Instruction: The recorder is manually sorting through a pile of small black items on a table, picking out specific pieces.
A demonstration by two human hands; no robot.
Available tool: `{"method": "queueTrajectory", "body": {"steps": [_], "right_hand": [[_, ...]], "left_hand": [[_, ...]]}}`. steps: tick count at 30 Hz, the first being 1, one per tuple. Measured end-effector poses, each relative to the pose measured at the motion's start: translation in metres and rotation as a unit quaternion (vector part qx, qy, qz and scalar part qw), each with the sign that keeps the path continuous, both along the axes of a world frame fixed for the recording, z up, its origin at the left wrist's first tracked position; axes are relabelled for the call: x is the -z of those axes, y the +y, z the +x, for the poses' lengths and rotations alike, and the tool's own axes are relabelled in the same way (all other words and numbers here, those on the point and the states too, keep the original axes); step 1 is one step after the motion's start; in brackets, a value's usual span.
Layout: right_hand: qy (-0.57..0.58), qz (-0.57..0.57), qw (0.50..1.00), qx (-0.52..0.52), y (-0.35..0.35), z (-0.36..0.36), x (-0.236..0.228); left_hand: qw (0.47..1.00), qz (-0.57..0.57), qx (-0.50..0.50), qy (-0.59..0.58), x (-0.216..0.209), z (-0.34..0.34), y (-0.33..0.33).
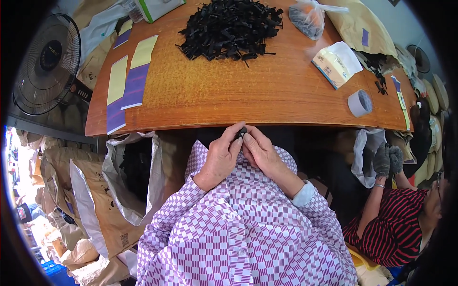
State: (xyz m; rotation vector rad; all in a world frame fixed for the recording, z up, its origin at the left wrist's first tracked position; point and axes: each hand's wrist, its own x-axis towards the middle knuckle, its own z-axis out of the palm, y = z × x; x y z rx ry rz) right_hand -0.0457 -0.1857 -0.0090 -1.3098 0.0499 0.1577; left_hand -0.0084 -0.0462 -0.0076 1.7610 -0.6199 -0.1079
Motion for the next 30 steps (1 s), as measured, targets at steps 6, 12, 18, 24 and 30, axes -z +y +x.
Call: {"method": "queueTrajectory", "body": {"steps": [6,12,18,24,30], "right_hand": [[0.0,-0.017,0.999,0.03,0.004,0.002,0.004],[-0.027,-0.074,0.997,-0.025,0.001,0.015,0.014],[-0.247,-0.44,0.863,0.039,-0.079,0.12,-0.004],[-0.118,-0.64,0.737,0.181,-0.136,0.199,-0.003],[-0.137,-0.647,0.721,0.204,-0.129,0.191,0.015]], "left_hand": [[0.998,0.028,-0.024,-0.06,-0.003,-0.001,-0.002],[0.994,0.052,-0.048,-0.085,0.0,0.0,0.009],[0.955,0.063,-0.289,-0.031,-0.04,0.017,0.088],[0.896,0.329,-0.298,-0.032,-0.023,0.03,0.223],[0.833,0.507,-0.209,-0.07,0.036,0.02,0.257]]}}
